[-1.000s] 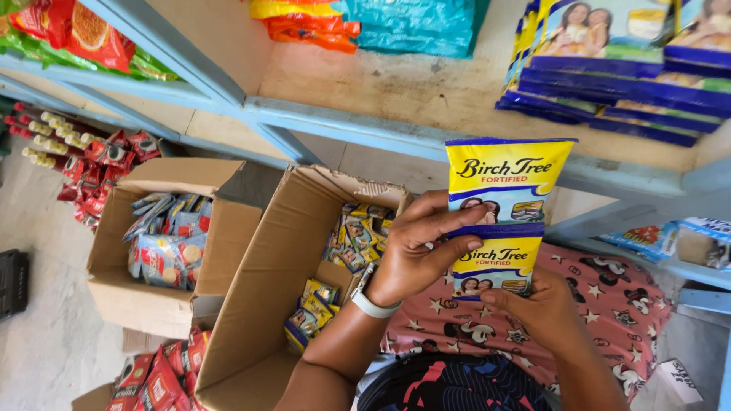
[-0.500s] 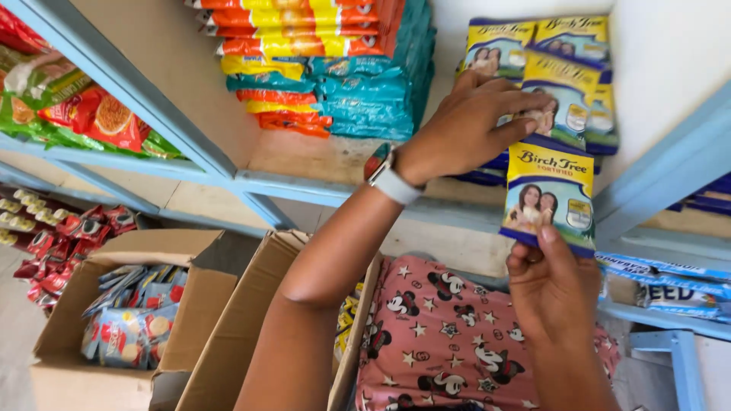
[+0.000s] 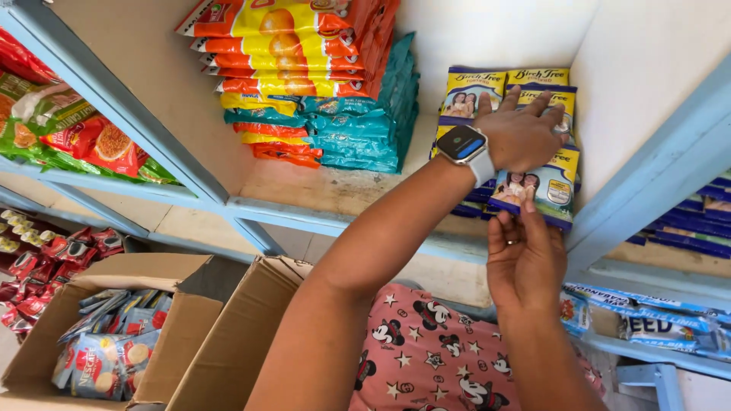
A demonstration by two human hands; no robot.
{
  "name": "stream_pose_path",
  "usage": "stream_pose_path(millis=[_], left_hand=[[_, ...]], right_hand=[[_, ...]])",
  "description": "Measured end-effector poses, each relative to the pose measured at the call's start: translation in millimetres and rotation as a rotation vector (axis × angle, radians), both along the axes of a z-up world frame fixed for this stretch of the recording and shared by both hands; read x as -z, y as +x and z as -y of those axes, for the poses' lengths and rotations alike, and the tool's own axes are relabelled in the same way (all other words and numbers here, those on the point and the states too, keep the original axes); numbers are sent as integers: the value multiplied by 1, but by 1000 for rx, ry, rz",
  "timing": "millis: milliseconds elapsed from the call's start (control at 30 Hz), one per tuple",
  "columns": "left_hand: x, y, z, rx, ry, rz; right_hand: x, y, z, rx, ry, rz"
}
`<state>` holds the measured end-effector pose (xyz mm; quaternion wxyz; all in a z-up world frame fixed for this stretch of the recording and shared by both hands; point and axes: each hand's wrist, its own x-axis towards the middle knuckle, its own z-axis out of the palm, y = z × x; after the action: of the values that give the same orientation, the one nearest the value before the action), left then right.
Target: The person sits on the floor and repeatedly picks up yellow and blue packets from a cardboard box. They place the packets onto a light blue metal shelf, stacking them neatly next to other similar packets.
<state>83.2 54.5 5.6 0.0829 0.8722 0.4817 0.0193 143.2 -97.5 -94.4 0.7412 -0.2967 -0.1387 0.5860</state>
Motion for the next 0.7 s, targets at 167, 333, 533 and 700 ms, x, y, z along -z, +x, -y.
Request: stream_pose_path(millis=[167, 333, 533, 700], left_hand=[[3, 10, -24, -66, -26, 3], [7, 17, -43, -133, -15, 19], [11, 24, -55, -188, 42, 47], [20, 29, -69, -211, 109, 81]], right_hand=[[3, -4, 1, 21, 40, -24], [3, -3, -7, 35, 68, -57], [-10, -9, -4, 29, 145, -19], [6, -13, 8, 27, 194, 110]])
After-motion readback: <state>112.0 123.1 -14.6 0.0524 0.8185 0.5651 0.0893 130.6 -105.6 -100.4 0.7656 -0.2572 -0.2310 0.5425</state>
